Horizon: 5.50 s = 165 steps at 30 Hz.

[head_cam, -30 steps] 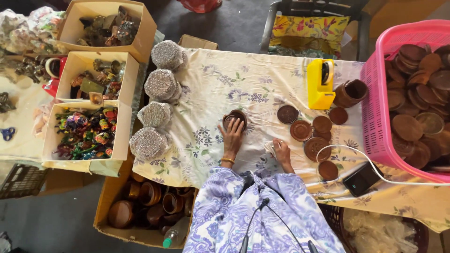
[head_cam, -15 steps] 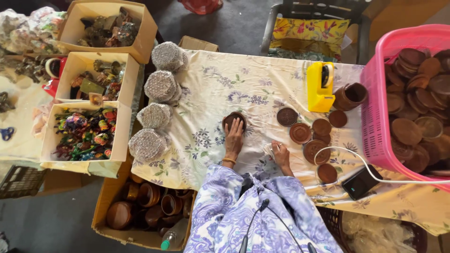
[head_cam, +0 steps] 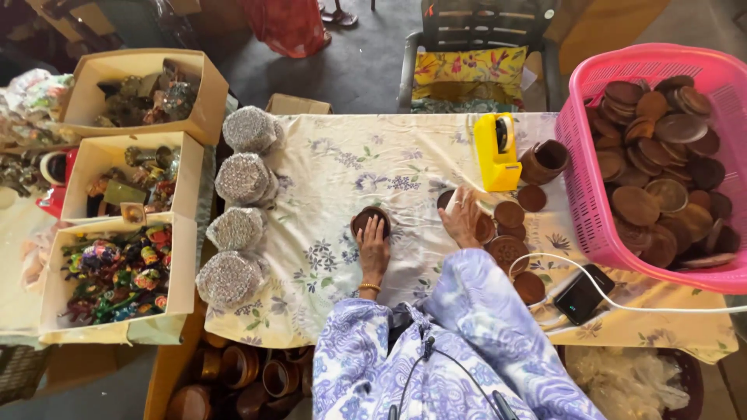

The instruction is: Cleaning and organizing small brown ceramic pots or cups at a workspace.

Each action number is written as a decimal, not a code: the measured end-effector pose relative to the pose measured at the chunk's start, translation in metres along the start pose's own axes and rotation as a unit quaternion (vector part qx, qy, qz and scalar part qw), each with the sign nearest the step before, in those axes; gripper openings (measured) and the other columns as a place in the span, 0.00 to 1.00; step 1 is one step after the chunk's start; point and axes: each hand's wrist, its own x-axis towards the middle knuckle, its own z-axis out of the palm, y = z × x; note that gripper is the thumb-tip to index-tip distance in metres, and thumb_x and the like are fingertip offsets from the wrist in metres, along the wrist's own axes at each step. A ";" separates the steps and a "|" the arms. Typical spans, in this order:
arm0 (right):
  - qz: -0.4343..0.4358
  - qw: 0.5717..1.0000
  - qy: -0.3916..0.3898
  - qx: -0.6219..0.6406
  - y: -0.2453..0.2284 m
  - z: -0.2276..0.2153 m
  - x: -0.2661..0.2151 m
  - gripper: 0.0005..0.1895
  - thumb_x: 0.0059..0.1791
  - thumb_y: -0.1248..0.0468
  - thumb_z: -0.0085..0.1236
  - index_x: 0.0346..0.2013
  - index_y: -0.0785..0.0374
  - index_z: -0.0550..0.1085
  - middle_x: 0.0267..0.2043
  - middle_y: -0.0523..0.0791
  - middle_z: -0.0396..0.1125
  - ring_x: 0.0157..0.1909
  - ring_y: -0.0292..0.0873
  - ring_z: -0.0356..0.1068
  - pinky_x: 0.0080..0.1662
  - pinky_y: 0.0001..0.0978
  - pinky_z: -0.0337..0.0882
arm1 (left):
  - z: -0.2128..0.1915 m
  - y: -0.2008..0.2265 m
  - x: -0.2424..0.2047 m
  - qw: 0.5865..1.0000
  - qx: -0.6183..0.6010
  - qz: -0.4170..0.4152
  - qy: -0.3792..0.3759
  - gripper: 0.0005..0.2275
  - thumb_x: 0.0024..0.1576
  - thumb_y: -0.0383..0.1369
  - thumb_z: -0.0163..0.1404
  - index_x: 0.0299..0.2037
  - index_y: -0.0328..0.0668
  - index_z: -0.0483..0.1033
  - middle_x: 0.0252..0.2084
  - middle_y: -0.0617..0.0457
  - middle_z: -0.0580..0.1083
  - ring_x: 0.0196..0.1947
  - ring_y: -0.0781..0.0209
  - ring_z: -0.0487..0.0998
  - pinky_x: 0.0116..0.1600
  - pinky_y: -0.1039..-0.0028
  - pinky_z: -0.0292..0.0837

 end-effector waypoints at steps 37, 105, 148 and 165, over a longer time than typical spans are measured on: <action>-0.243 0.955 0.020 0.169 -0.148 -0.095 -0.100 0.39 0.59 0.41 0.27 0.78 0.63 0.51 0.81 0.51 0.43 0.81 0.56 0.42 0.74 0.53 0.41 | -0.020 0.077 0.015 0.351 -0.888 -0.268 -0.128 0.47 0.55 0.71 0.34 0.75 0.40 0.56 0.73 0.50 0.63 0.69 0.54 0.66 0.71 0.63 0.60; 0.184 0.797 -0.361 0.448 0.049 -0.179 -0.155 0.33 0.52 0.36 0.46 0.19 0.61 0.69 0.18 0.41 0.61 0.20 0.35 0.59 0.27 0.25 0.59 | -0.210 -0.043 -0.025 0.866 0.101 0.017 -0.489 0.30 0.57 0.56 0.52 0.61 0.40 0.69 0.52 0.41 0.78 0.55 0.47 0.78 0.59 0.62 0.73; -0.251 0.928 -0.056 0.270 -0.141 -0.118 -0.085 0.24 0.61 0.55 0.36 0.68 0.60 0.67 0.78 0.48 0.54 0.81 0.46 0.50 0.78 0.44 0.48 | -0.051 0.104 0.026 0.344 -0.874 -0.244 -0.242 0.45 0.55 0.73 0.30 0.73 0.48 0.59 0.72 0.43 0.65 0.70 0.46 0.66 0.73 0.57 0.58; -0.173 0.949 0.026 0.261 -0.130 -0.119 -0.085 0.25 0.60 0.60 0.39 0.73 0.58 0.61 0.78 0.50 0.50 0.79 0.54 0.48 0.74 0.55 0.49 | -0.041 0.094 0.029 0.288 -0.900 -0.269 -0.188 0.46 0.58 0.70 0.28 0.73 0.35 0.56 0.72 0.43 0.62 0.70 0.50 0.65 0.72 0.58 0.58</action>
